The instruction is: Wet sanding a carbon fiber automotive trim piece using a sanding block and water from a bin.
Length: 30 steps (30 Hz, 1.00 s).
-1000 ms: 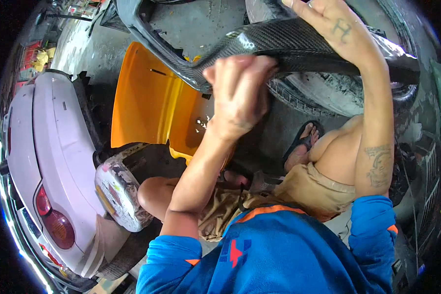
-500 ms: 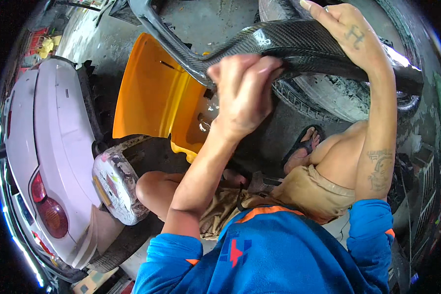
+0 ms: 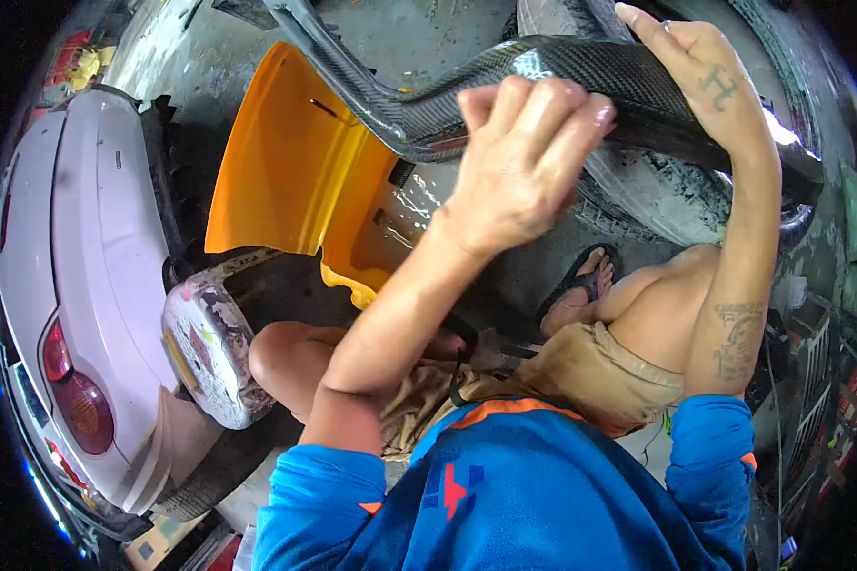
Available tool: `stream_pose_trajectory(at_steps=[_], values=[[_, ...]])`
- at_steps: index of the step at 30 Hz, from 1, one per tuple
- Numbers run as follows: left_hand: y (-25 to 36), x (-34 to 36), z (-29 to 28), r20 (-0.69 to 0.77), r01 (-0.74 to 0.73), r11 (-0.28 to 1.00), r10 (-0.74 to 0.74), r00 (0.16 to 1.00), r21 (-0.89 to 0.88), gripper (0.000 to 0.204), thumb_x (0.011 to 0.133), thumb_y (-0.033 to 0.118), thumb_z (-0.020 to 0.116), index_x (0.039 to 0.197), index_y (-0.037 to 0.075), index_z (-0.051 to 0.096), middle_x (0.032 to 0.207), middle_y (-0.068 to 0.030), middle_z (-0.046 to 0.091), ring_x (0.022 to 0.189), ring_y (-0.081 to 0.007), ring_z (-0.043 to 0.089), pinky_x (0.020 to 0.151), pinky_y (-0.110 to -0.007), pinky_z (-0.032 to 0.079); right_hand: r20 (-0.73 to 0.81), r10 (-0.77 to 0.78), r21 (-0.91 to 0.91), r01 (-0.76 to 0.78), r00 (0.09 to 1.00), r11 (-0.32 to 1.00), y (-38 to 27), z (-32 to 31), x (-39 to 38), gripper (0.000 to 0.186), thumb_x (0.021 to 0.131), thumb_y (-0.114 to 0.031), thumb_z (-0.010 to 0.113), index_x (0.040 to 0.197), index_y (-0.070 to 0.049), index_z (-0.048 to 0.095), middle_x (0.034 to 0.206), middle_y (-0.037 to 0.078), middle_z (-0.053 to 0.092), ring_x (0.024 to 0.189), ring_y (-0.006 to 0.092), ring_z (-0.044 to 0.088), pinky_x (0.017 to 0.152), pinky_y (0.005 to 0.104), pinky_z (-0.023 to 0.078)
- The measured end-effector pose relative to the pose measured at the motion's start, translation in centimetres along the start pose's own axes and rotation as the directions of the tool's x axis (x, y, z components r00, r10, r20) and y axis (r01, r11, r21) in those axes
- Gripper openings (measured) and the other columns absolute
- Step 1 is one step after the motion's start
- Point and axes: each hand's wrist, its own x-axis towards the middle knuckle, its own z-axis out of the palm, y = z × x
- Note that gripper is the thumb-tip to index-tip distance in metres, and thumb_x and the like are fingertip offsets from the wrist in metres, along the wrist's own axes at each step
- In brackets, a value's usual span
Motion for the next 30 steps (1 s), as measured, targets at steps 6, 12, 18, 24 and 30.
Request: stream_pose_trajectory(at_steps=[6,12,18,24,30], values=[[-0.4,0.0,0.3,-0.013,-0.022,1.0,0.022,1.0,-0.008,0.031,0.074,0.008,0.071,0.104,0.006,0.069,0.095,-0.0051,0.058,0.082,-0.0203,0.055,0.076,-0.034,0.034,0.063,0.02,-0.03,-0.018,0.998,0.999,-0.3,-0.5,0.1,0.063,0.101,-0.042,0.057,0.061,0.005,0.045,0.059,0.009,0.023,0.052,0.0116,0.027,0.047,0.0376,0.029],[-0.4,0.2,0.5,-0.041,-0.026,1.0,0.026,0.999,-0.003,0.031,0.074,0.002,0.077,0.104,0.008,0.069,0.091,-0.0038,0.058,0.08,-0.0219,0.055,0.076,-0.033,0.036,0.091,-0.024,-0.022,0.026,0.996,0.999,-0.1,-1.0,0.4,0.061,0.101,-0.04,0.056,0.063,0.007,0.046,0.055,0.015,0.026,0.048,0.0196,0.028,0.048,0.0414,0.031],[-0.6,-0.4,-0.2,-0.025,0.004,1.0,-0.004,1.0,-0.014,0.032,0.074,-0.001,0.078,0.103,0.008,0.069,0.091,-0.0044,0.059,0.079,-0.0226,0.055,0.077,-0.032,0.036,0.081,-0.144,0.017,0.143,0.986,0.99,1.0,-0.3,0.2,0.063,0.101,-0.041,0.056,0.06,0.006,0.047,0.054,0.015,0.025,0.046,0.0195,0.025,0.046,0.0409,0.03],[-0.2,-0.8,-0.9,0.0,0.037,0.998,-0.037,0.999,0.043,0.025,0.08,-0.001,0.074,0.102,0.005,0.065,0.091,-0.0045,0.067,0.085,-0.0263,0.057,0.081,-0.037,0.043,0.052,-0.155,-0.009,0.156,0.986,0.988,0.9,0.0,0.0,0.061,0.101,-0.04,0.056,0.06,0.005,0.049,0.051,0.014,0.029,0.044,0.0196,0.029,0.045,0.0405,0.031],[-0.4,-0.7,-1.0,0.017,0.054,0.999,-0.054,0.998,0.001,0.025,0.079,-0.001,0.074,0.102,0.005,0.065,0.093,-0.0056,0.067,0.084,-0.0263,0.058,0.081,-0.037,0.044,0.031,-0.19,-0.027,0.191,0.981,0.981,1.0,0.1,0.1,0.062,0.101,-0.04,0.056,0.059,0.005,0.048,0.051,0.014,0.03,0.043,0.0207,0.029,0.045,0.0408,0.031]])
